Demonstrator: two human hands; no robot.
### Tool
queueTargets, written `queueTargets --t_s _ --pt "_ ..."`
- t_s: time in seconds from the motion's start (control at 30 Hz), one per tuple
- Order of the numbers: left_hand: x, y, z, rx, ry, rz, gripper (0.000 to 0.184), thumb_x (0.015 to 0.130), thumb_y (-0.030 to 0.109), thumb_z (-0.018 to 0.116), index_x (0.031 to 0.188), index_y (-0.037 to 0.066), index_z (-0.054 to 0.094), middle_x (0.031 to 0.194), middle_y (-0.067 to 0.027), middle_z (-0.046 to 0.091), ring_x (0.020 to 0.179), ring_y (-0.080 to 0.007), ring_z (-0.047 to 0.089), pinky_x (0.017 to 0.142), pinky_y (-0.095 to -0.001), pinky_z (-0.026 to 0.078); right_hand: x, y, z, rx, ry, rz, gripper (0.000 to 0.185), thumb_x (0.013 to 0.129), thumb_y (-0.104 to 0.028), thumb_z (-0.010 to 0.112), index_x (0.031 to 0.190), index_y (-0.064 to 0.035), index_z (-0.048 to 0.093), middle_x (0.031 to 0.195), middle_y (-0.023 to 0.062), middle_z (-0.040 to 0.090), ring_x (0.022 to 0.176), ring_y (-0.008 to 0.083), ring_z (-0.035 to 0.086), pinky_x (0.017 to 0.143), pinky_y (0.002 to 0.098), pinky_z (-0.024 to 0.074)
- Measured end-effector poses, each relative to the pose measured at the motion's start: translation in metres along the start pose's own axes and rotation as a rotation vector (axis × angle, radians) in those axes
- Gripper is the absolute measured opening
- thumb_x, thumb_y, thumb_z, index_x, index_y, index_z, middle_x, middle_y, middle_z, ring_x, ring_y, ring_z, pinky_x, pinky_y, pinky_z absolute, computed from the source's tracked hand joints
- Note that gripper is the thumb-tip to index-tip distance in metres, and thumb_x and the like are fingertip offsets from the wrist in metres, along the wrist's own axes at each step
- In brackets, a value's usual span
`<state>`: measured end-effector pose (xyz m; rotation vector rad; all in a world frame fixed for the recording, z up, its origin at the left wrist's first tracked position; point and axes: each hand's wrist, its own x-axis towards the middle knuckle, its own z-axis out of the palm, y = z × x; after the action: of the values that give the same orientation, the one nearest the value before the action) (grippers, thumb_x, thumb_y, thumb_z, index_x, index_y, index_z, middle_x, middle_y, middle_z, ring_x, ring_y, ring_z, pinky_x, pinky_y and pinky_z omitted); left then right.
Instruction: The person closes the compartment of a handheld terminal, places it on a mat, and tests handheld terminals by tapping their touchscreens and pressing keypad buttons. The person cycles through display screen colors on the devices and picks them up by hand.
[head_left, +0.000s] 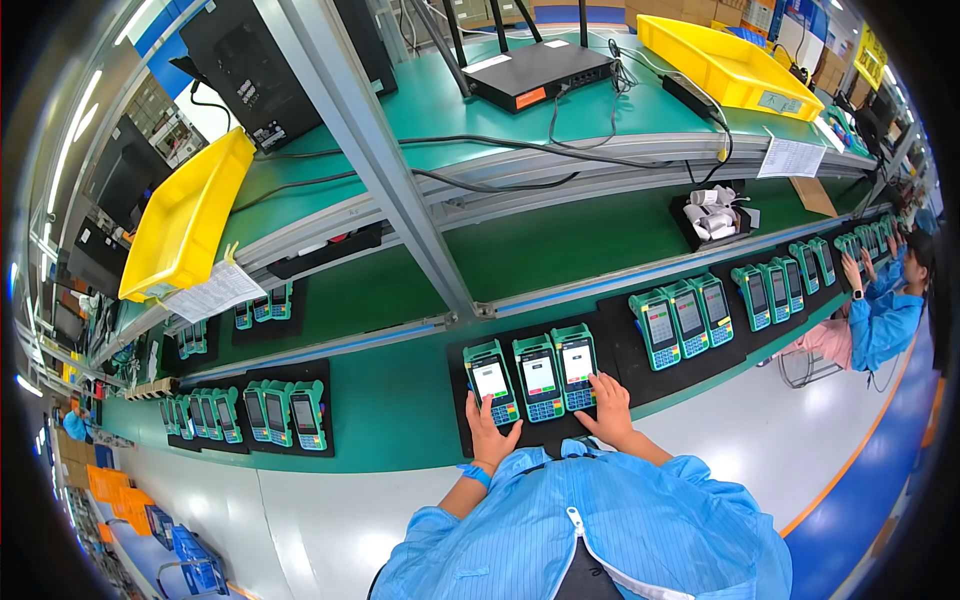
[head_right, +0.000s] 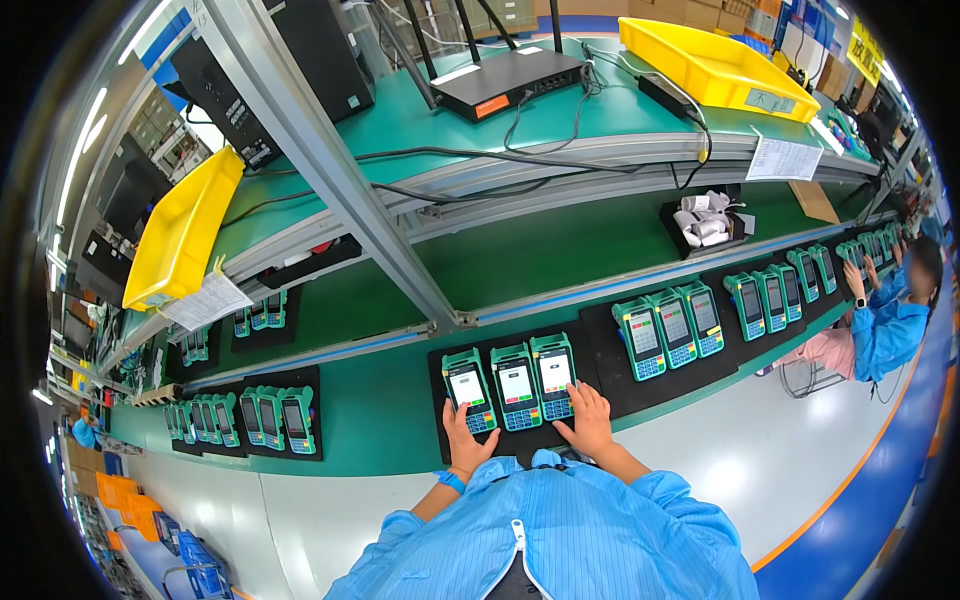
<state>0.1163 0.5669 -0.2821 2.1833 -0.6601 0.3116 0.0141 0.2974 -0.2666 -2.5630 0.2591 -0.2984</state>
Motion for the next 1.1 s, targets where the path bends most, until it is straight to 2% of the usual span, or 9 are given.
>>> queueTargets --t_s 0.13,0.27,0.4,0.5,0.7,0.9,0.93,1.03,1.1 --pt "0.000 0.000 -0.002 0.012 -0.030 -0.004 0.098 0.074 0.020 0.088 0.152 0.008 0.030 0.156 -0.0337 0.018 0.142 -0.0516 0.032 0.114 -0.0542 0.037 0.005 -0.023 -0.015 -0.012 0.035 -0.072 0.084 0.078 -0.036 0.082 0.150 -0.0170 0.045 0.157 0.0238 0.034 0.145 0.0392 0.033 0.113 0.0534 0.0288" --pt "0.001 0.000 -0.004 0.020 -0.045 -0.006 0.095 0.074 0.019 0.088 0.151 0.008 0.033 0.156 -0.0329 0.017 0.140 -0.0511 0.034 0.114 -0.0540 0.038 0.019 -0.041 -0.015 -0.119 -0.070 -0.272 0.071 0.081 -0.041 0.079 0.145 -0.0251 0.054 0.160 0.0229 0.030 0.148 0.0383 0.029 0.115 0.0533 0.0261" --pt "0.000 -0.001 -0.004 0.017 -0.040 -0.001 0.095 0.074 0.019 0.088 0.151 0.009 0.034 0.156 -0.0327 0.017 0.140 -0.0512 0.035 0.115 -0.0540 0.037 0.022 -0.049 -0.010 -0.151 -0.066 -0.333 0.070 0.082 -0.043 0.077 0.145 -0.0256 0.054 0.161 0.0191 0.030 0.149 0.0365 0.029 0.116 0.0525 0.0237" --pt "0.000 -0.003 -0.003 0.005 -0.027 0.011 0.095 0.074 0.019 0.088 0.151 0.009 0.034 0.156 -0.0325 0.017 0.141 -0.0513 0.035 0.116 -0.0540 0.036 0.021 -0.052 -0.011 -0.199 -0.112 -0.249 0.069 0.082 -0.044 0.077 0.145 -0.0253 0.054 0.161 0.0193 0.030 0.150 0.0361 0.027 0.116 0.0536 0.0226" --pt "0.000 -0.003 -0.004 -0.013 -0.019 0.018 0.097 0.073 0.019 0.088 0.152 0.010 0.034 0.156 -0.0324 0.018 0.142 -0.0513 0.034 0.116 -0.0542 0.035 0.019 -0.046 -0.011 -0.134 -0.012 -0.217 0.073 0.081 -0.043 0.078 0.145 -0.0193 0.052 0.159 0.0203 0.032 0.146 0.0381 0.031 0.114 0.0543 0.0235" --pt "0.001 -0.003 -0.003 -0.013 -0.018 0.021 0.096 0.073 0.019 0.088 0.152 0.010 0.034 0.156 -0.0324 0.018 0.141 -0.0518 0.034 0.116 -0.0545 0.036 0.015 -0.015 -0.004 -0.010 0.238 0.087 0.073 0.086 -0.035 0.074 0.147 -0.0071 0.047 0.158 0.0225 0.033 0.142 0.0416 0.034 0.112 0.0550 0.0245" --pt "0.001 -0.003 -0.004 -0.012 -0.020 0.021 0.096 0.073 0.019 0.088 0.152 0.010 0.034 0.156 -0.0324 0.018 0.141 -0.0519 0.034 0.116 -0.0545 0.036 0.014 -0.009 -0.002 -0.021 0.281 0.157 0.064 0.090 -0.024 0.068 0.148 -0.0056 0.045 0.157 0.0207 0.037 0.142 0.0398 0.035 0.112 0.0548 0.0255" --pt "0.001 -0.003 -0.004 -0.001 -0.024 0.027 0.096 0.073 0.021 0.089 0.151 0.010 0.035 0.155 -0.0324 0.019 0.141 -0.0519 0.033 0.116 -0.0549 0.035 0.007 0.020 0.000 -0.153 0.243 0.269 0.055 0.092 -0.014 0.062 0.145 -0.0053 0.048 0.155 0.0175 0.042 0.142 0.0364 0.038 0.111 0.0534 0.0270" --pt "0.001 -0.002 -0.004 0.011 -0.031 0.020 0.093 0.073 0.022 0.089 0.150 0.010 0.037 0.155 -0.0324 0.019 0.142 -0.0518 0.032 0.116 -0.0550 0.035 0.000 0.032 0.002 -0.212 0.183 0.221 0.051 0.092 -0.008 0.059 0.142 -0.0056 0.053 0.153 0.0155 0.047 0.142 0.0335 0.040 0.111 0.0516 0.0286"
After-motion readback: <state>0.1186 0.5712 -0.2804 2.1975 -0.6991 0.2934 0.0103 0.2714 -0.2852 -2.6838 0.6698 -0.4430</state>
